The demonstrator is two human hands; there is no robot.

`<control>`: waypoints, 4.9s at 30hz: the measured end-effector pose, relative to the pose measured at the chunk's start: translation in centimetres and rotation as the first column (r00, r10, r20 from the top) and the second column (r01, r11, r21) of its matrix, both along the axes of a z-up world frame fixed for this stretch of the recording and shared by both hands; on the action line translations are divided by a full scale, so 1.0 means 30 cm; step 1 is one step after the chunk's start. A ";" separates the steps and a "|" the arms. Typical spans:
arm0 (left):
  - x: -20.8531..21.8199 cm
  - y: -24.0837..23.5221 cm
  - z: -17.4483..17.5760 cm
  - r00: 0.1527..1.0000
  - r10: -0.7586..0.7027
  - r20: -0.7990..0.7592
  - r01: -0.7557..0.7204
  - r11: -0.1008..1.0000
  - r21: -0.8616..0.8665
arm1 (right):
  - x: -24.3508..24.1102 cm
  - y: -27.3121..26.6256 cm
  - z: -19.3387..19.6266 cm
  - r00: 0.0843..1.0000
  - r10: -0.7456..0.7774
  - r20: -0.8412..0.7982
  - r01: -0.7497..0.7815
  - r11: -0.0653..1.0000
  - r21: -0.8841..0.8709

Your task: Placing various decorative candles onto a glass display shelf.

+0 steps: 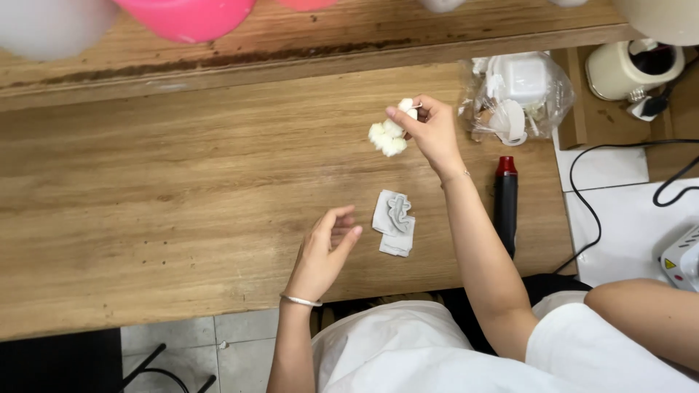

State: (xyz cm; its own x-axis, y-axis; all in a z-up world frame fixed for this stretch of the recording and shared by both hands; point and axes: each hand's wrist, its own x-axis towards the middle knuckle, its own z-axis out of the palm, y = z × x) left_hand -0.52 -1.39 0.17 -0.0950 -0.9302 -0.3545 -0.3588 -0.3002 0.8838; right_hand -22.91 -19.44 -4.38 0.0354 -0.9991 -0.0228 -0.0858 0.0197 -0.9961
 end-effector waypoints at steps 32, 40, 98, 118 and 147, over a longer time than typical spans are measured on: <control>0.195 0.487 0.103 0.468 0.433 -0.770 -0.827 0.523 -0.208 | 0.703 0.610 0.446 0.718 0.689 0.097 -0.688 0.724 -0.056; 0.369 0.908 0.117 0.367 0.542 -0.756 -0.925 0.298 -0.236 | 0.978 0.907 0.475 0.423 0.905 -0.044 -0.903 0.417 -0.104; -0.199 3.051 0.126 -0.796 -0.136 -0.590 0.343 -0.905 -0.254 | 1.235 4.023 0.383 -0.918 -0.395 -0.015 0.385 -0.884 -0.265; -0.931 3.614 0.041 -0.448 -0.556 -0.700 0.886 -0.381 -0.265 | 0.006 4.890 0.414 -0.364 -0.931 -0.001 0.911 -0.356 -0.207; -2.522 3.451 0.079 -0.020 -0.730 -0.683 0.981 0.119 -0.156 | -1.695 4.635 0.268 -0.020 -0.953 0.303 1.000 -0.014 0.020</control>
